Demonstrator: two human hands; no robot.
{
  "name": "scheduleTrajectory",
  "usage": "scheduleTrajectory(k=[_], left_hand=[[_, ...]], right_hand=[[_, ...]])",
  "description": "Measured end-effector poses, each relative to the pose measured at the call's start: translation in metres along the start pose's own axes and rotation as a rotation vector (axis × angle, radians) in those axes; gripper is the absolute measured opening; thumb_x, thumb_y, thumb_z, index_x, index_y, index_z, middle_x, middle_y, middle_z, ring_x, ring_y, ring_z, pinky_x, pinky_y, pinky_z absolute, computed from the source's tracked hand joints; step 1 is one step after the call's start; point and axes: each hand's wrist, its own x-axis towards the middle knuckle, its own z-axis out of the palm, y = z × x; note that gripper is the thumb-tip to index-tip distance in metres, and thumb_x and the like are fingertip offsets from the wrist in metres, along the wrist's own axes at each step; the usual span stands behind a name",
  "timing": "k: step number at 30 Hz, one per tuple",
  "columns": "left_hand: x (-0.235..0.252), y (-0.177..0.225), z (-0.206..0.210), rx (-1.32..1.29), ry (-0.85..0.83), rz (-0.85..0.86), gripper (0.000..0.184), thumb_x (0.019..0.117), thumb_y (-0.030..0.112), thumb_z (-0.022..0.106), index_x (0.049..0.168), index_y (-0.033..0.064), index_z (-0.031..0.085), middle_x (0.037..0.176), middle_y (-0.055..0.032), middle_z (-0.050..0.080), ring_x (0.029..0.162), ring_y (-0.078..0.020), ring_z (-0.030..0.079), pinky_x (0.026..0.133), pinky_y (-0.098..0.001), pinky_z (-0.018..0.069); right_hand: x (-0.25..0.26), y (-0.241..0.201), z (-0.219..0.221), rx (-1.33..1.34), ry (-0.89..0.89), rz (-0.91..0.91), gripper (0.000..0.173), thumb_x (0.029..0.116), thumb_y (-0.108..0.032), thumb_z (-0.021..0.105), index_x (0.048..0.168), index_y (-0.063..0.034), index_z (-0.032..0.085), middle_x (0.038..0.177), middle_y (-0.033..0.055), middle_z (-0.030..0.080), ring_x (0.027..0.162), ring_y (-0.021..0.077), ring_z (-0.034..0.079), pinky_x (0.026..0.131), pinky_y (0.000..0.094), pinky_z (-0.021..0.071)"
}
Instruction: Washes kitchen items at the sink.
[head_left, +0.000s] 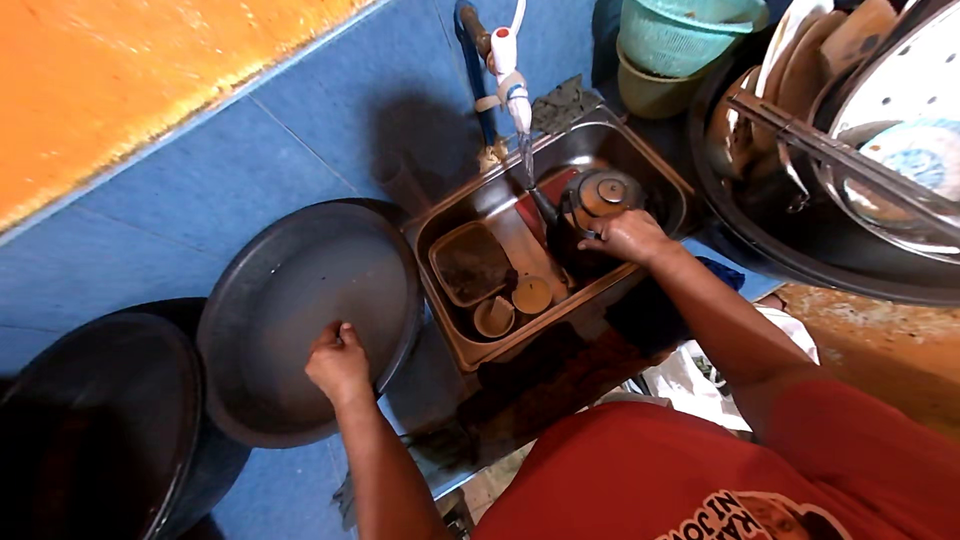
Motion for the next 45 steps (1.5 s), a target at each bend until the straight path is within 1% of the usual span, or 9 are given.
scheduleTrajectory(k=[4,11,14,21,25,29,32,36,45], left_hand=[[-0.0007,0.0015,-0.0007,0.008,-0.001,-0.013,0.039,0.1084,0.027,0.050,0.132,0.0010,0.066,0.128,-0.0260,0.067,0.123,-0.0432,0.062,0.106,-0.0625,0.0433],[-0.0014,0.0006,0.0003,0.002,0.007,-0.011,0.038,0.1085,0.027,0.050,0.132,0.0007,0.066,0.127,-0.0258,0.067,0.122,-0.0434,0.062,0.106,-0.0624,0.0435],[-0.0004,-0.0008,0.0005,0.003,0.008,-0.010,0.038,0.1085,0.026,0.050,0.131,0.0006,0.066,0.128,-0.0255,0.067,0.123,-0.0433,0.062,0.106,-0.0620,0.0437],[-0.0002,0.0003,0.0002,0.003,0.004,-0.014,0.038,0.1085,0.026,0.050,0.131,0.0000,0.066,0.129,-0.0265,0.066,0.124,-0.0431,0.061,0.107,-0.0615,0.0428],[-0.0012,0.0018,-0.0018,-0.001,-0.019,-0.018,0.040,0.1085,0.028,0.049,0.133,0.0010,0.065,0.130,-0.0274,0.065,0.125,-0.0448,0.060,0.106,-0.0637,0.0427],[0.0000,0.0012,-0.0008,0.005,-0.009,-0.017,0.039,0.1085,0.028,0.049,0.133,0.0018,0.066,0.129,-0.0257,0.066,0.124,-0.0436,0.061,0.106,-0.0635,0.0429],[-0.0005,0.0013,-0.0003,-0.001,-0.004,-0.013,0.039,0.1083,0.027,0.050,0.132,0.0012,0.066,0.127,-0.0265,0.067,0.123,-0.0446,0.062,0.106,-0.0638,0.0432],[-0.0002,0.0012,0.0000,0.003,0.000,-0.016,0.038,0.1084,0.027,0.050,0.132,0.0015,0.066,0.127,-0.0259,0.067,0.122,-0.0433,0.063,0.105,-0.0631,0.0437],[-0.0005,0.0011,0.0005,0.008,0.007,-0.003,0.038,0.1084,0.027,0.050,0.131,0.0018,0.067,0.126,-0.0257,0.067,0.121,-0.0432,0.063,0.105,-0.0628,0.0440]], right_hand=[[0.0002,-0.0011,-0.0013,-0.003,-0.018,0.006,0.049,0.1029,-0.048,0.058,0.101,0.0006,0.068,0.094,0.0244,0.071,0.091,0.0460,0.070,0.075,0.0649,0.0517],[0.0012,-0.0006,-0.0011,-0.008,-0.023,0.007,0.049,0.1030,-0.047,0.058,0.100,0.0005,0.067,0.093,0.0240,0.070,0.091,0.0452,0.070,0.076,0.0641,0.0516],[0.0013,0.0000,0.0002,-0.008,-0.020,0.002,0.049,0.1030,-0.047,0.058,0.103,0.0001,0.068,0.095,0.0240,0.071,0.092,0.0454,0.070,0.077,0.0642,0.0522],[0.0005,-0.0030,-0.0017,-0.011,-0.039,0.029,0.048,0.1030,-0.048,0.058,0.107,-0.0010,0.069,0.099,0.0245,0.071,0.094,0.0465,0.070,0.078,0.0653,0.0520],[0.0001,-0.0033,-0.0019,0.001,-0.039,0.036,0.051,0.1029,-0.048,0.057,0.104,0.0008,0.069,0.098,0.0256,0.071,0.094,0.0477,0.069,0.078,0.0666,0.0517],[-0.0007,-0.0028,-0.0003,-0.004,-0.019,0.030,0.051,0.1027,-0.049,0.058,0.103,0.0007,0.069,0.097,0.0252,0.071,0.093,0.0469,0.070,0.077,0.0659,0.0521],[-0.0009,-0.0029,-0.0005,-0.007,-0.017,0.032,0.050,0.1026,-0.049,0.058,0.102,0.0006,0.068,0.096,0.0250,0.071,0.092,0.0469,0.070,0.076,0.0657,0.0519],[0.0000,-0.0032,0.0000,-0.009,-0.026,0.031,0.050,0.1029,-0.049,0.057,0.101,0.0004,0.067,0.095,0.0248,0.070,0.092,0.0468,0.070,0.075,0.0654,0.0517],[-0.0002,-0.0034,0.0028,-0.016,-0.035,0.036,0.051,0.1031,-0.049,0.057,0.100,0.0014,0.066,0.095,0.0250,0.070,0.093,0.0464,0.070,0.076,0.0644,0.0519]])
